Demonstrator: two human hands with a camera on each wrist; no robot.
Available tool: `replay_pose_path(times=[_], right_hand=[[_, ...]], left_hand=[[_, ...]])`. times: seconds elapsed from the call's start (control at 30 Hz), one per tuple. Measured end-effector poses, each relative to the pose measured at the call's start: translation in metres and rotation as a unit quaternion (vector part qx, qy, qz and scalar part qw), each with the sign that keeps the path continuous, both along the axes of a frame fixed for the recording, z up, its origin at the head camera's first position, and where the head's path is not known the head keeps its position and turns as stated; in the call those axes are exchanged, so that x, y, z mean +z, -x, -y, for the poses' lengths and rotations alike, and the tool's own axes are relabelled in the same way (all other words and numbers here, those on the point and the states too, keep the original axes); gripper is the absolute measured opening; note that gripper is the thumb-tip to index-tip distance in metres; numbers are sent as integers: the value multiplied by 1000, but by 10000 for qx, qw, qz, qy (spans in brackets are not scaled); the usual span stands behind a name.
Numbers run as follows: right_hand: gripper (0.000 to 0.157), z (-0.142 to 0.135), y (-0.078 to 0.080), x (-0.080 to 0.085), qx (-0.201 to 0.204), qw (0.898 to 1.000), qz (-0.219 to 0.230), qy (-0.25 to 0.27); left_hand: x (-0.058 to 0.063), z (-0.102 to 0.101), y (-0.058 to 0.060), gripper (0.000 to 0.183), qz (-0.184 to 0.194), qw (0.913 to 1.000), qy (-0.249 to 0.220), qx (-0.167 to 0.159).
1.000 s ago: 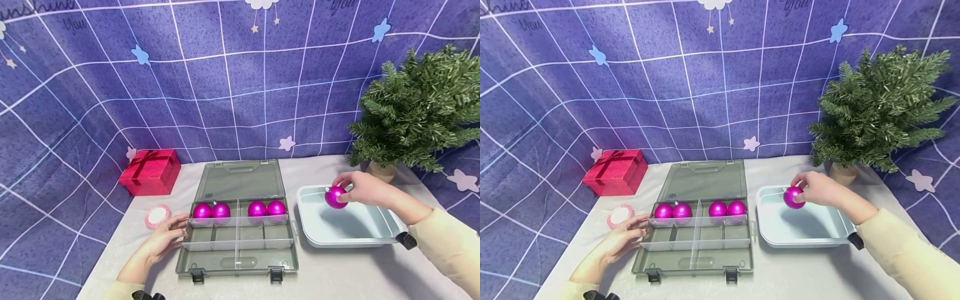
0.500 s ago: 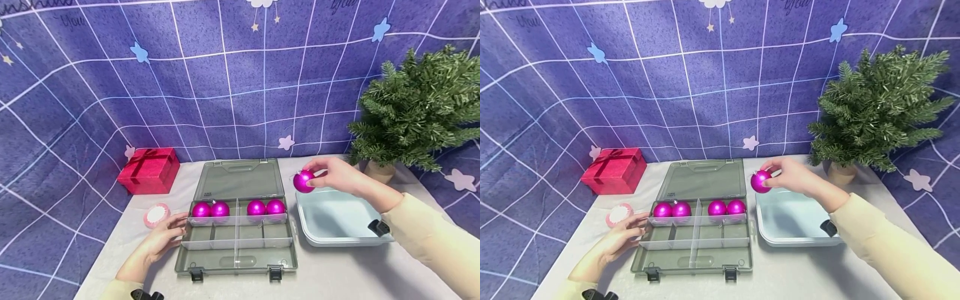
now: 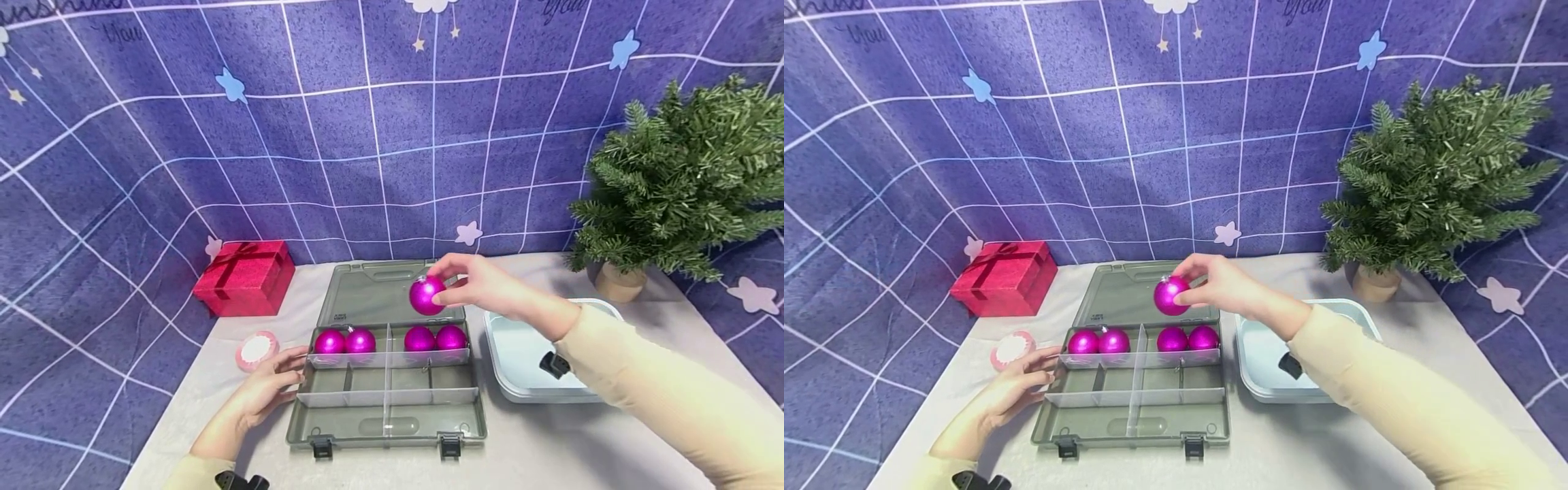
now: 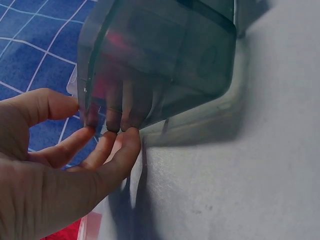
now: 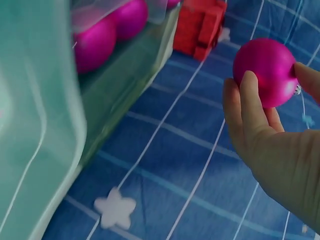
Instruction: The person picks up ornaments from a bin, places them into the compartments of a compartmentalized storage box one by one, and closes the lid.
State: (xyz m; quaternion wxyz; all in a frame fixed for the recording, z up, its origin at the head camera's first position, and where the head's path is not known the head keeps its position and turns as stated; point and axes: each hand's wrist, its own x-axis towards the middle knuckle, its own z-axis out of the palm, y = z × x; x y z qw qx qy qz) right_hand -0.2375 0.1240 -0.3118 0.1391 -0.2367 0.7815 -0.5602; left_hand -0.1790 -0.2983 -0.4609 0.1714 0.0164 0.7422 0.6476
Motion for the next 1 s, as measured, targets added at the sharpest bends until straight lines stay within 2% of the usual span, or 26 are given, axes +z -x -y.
replay_pose_path(times=[0.1,0.3,0.57,0.73,1.0], right_hand=[[40,19,-4,-1,171,9998,115,-15],[37,49,-9,-15,467,9970,616,90],[37,84,-18,-37,351,9879,1478,321],[35,106,-19,-51,372,9832,1749,366],[29,141,-25,-69,308,9797,1960,291]], left_hand=[[1,-1,0,66,9,10000,-16,1],[1,-2,-1,67,-7,10000,-13,-19],[1,-1,-1,67,-36,10000,-7,5],[1,0,-1,67,-15,9999,52,114],[0,-1,-1,66,-8,9999,27,101]])
